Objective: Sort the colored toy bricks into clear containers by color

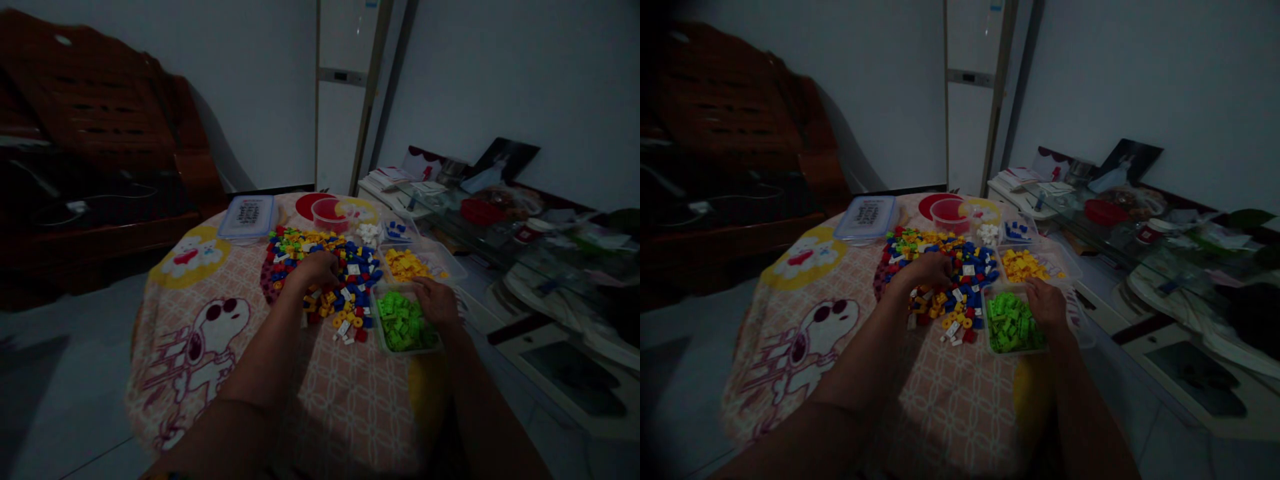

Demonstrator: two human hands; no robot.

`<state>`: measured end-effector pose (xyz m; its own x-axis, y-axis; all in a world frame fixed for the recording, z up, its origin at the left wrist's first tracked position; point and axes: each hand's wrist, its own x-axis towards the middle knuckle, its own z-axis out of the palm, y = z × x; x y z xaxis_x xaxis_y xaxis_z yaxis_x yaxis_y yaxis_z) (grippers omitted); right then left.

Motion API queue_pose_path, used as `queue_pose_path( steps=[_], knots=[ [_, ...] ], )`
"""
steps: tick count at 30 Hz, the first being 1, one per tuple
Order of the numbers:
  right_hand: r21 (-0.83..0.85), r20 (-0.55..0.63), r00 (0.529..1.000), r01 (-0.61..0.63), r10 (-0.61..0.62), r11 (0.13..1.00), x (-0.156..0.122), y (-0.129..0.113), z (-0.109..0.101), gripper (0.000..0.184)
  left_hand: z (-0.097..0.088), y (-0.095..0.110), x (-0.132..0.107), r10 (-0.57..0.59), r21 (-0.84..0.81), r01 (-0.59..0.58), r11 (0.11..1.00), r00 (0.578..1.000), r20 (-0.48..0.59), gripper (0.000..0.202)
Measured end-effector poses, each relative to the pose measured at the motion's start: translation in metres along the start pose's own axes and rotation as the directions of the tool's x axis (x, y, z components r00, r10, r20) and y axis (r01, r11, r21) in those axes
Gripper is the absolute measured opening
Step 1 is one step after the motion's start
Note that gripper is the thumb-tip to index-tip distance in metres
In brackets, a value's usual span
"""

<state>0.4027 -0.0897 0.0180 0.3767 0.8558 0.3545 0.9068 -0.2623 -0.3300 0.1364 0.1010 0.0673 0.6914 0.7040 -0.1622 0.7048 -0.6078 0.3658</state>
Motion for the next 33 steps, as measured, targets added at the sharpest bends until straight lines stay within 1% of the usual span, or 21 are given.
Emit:
queue_pose_path(
  steps=[2,4,6,8,10,13,16,17,19,21,23,24,25,26,27,28,29,31,33],
  knots=[
    [0.002,-0.015,1.000,0.004,-0.004,1.000,0.000,0.000,0.000,0.039,0.000,-0.003,-0.001,0.027,-0.064,-0.029,0.997,0.999,-0.030,0.022],
    [0.005,-0.029,1.000,0.006,-0.006,1.000,0.000,-0.001,0.000,0.038,-0.004,-0.008,-0.004,0.053,-0.202,-0.063,0.977,0.997,-0.054,0.026],
    [0.005,-0.024,1.000,0.003,-0.003,1.000,0.000,-0.001,0.000,0.038,-0.008,-0.014,-0.008,0.094,-0.364,-0.117,0.924,0.992,-0.081,0.030],
    [0.003,-0.008,1.000,-0.010,0.010,1.000,0.001,-0.002,-0.001,0.039,-0.010,-0.019,-0.009,0.145,-0.483,-0.179,0.857,0.984,-0.108,0.031],
    [-0.002,-0.008,1.000,-0.016,0.016,1.000,0.000,-0.003,-0.001,0.040,-0.009,-0.021,-0.009,0.177,-0.548,-0.219,0.807,0.976,-0.129,0.028],
    [-0.015,-0.022,1.000,-0.009,0.009,1.000,0.000,-0.004,-0.002,0.040,-0.003,-0.018,-0.004,0.179,-0.573,-0.206,0.793,0.978,-0.103,0.022],
    [-0.010,-0.023,1.000,0.000,-0.001,1.000,-0.001,-0.004,-0.002,0.039,0.007,-0.004,0.003,0.198,-0.587,-0.190,0.787,0.979,-0.051,0.017],
    [-0.007,-0.024,1.000,-0.001,0.001,1.000,-0.001,-0.004,-0.002,0.039,0.013,0.004,0.006,0.200,-0.600,-0.197,0.775,0.978,-0.063,0.016],
    [-0.006,-0.025,1.000,-0.009,0.009,1.000,-0.001,-0.004,-0.002,0.038,0.027,0.023,0.014,0.185,-0.645,-0.233,0.728,0.972,-0.143,0.020],
    [-0.010,-0.020,1.000,-0.013,0.013,1.000,-0.001,-0.004,-0.001,0.039,0.044,0.045,0.023,0.156,-0.718,-0.298,0.629,0.953,-0.260,0.030],
    [-0.014,-0.012,1.000,-0.015,0.015,1.000,0.000,-0.004,-0.002,0.039,0.059,0.063,0.031,0.155,-0.786,-0.381,0.487,0.923,-0.352,0.046],
    [-0.015,-0.007,1.000,-0.017,0.017,1.000,0.000,-0.004,-0.002,0.039,0.063,0.069,0.034,0.162,-0.806,-0.409,0.427,0.912,-0.377,0.052],
    [-0.018,-0.004,1.000,-0.021,0.021,1.000,0.000,-0.004,-0.002,0.040,0.065,0.071,0.036,0.170,-0.815,-0.431,0.387,0.902,-0.396,0.057],
    [-0.022,-0.003,1.000,-0.024,0.024,0.999,0.000,-0.004,-0.002,0.040,0.064,0.070,0.037,0.179,-0.813,-0.445,0.376,0.895,-0.408,0.059],
    [-0.025,-0.002,1.000,-0.026,0.026,0.999,0.000,-0.004,-0.002,0.039,0.059,0.065,0.036,0.183,-0.800,-0.453,0.393,0.891,-0.415,0.058],
    [-0.029,-0.002,1.000,-0.026,0.026,0.999,0.000,-0.004,-0.002,0.039,0.052,0.058,0.033,0.183,-0.775,-0.458,0.436,0.888,-0.422,0.055],
    [-0.033,-0.003,1.000,-0.026,0.026,0.999,0.000,-0.004,-0.002,0.039,0.042,0.048,0.029,0.180,-0.736,-0.454,0.502,0.887,-0.424,0.051],
    [-0.037,-0.008,1.000,-0.026,0.025,0.999,0.000,-0.005,-0.002,0.038,0.018,0.025,0.018,0.164,-0.621,-0.413,0.666,0.893,-0.419,0.042],
    [-0.031,-0.016,1.000,-0.021,0.020,0.999,0.000,-0.005,-0.002,0.038,-0.004,0.001,0.004,0.109,-0.466,-0.310,0.829,0.906,-0.409,0.034]
  ],
)
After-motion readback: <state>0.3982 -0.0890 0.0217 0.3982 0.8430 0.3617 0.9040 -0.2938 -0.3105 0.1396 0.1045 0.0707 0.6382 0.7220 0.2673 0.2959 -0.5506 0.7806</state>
